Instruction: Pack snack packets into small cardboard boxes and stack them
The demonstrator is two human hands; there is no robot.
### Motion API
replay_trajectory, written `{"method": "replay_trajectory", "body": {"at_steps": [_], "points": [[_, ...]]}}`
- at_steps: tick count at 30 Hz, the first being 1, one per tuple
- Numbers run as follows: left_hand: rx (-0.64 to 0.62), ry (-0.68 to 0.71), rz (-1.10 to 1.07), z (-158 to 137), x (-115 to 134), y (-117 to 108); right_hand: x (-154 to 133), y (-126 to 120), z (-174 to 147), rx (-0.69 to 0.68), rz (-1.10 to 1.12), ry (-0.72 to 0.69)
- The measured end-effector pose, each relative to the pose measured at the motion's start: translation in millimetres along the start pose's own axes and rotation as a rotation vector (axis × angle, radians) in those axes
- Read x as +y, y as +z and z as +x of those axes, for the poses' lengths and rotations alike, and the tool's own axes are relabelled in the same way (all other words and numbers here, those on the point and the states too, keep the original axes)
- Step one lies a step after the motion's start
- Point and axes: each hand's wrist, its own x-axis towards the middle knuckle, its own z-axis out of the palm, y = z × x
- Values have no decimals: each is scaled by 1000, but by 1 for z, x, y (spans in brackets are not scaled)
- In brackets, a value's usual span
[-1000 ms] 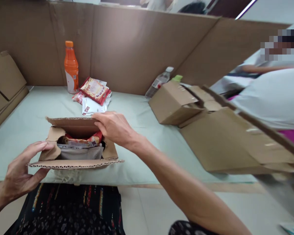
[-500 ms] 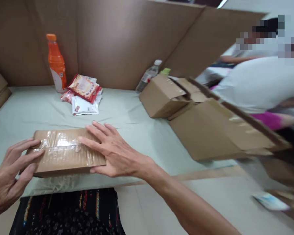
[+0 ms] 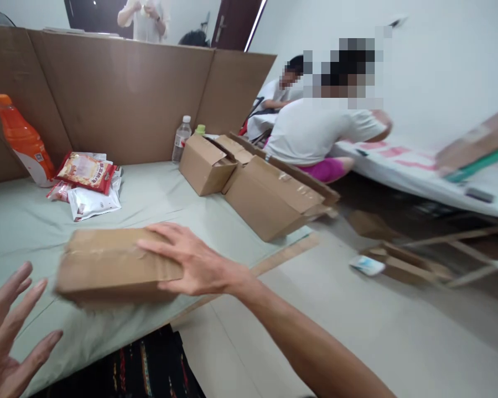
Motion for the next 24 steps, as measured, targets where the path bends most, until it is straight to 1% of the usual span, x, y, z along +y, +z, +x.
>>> {"method": "replay_trajectory", "body": {"at_steps": [2, 4, 6, 8, 10, 11, 12, 13, 16, 18, 20, 21, 22, 24], "points": [[-34, 14, -15, 8, 3, 13, 21, -14, -47, 101, -106, 217], [-83, 25, -30, 10, 2, 25, 45, -27, -89, 212, -252, 448], [-137, 42, -34, 7, -1, 35, 69, -34, -116, 287, -392, 659], [-180, 67, -24, 2, -3, 44, 93, -36, -126, 337, -502, 850], [-181, 76, -14, -3, -2, 50, 111, -33, -122, 375, -572, 1000], [-171, 65, -10, -6, -1, 52, 118, -32, -116, 393, -595, 1044], [-161, 44, -7, -9, 0, 54, 121, -31, -111, 412, -611, 1059], [-149, 29, -4, -13, 0, 54, 122, -30, -105, 429, -625, 1041], [-125, 8, 30, -27, -7, 51, 114, -31, -95, 525, -688, 873], [-147, 23, 62, -35, -21, 47, 104, -29, -88, 604, -726, 748], [-175, 43, 91, -38, -40, 45, 96, -16, -76, 617, -707, 658], [-179, 49, 102, -37, -51, 45, 92, -5, -68, 573, -670, 626], [-179, 41, 112, -33, -62, 47, 89, 9, -57, 497, -620, 602], [-178, -24, 136, -19, -85, 54, 83, 42, -33, 283, -498, 571]]}}
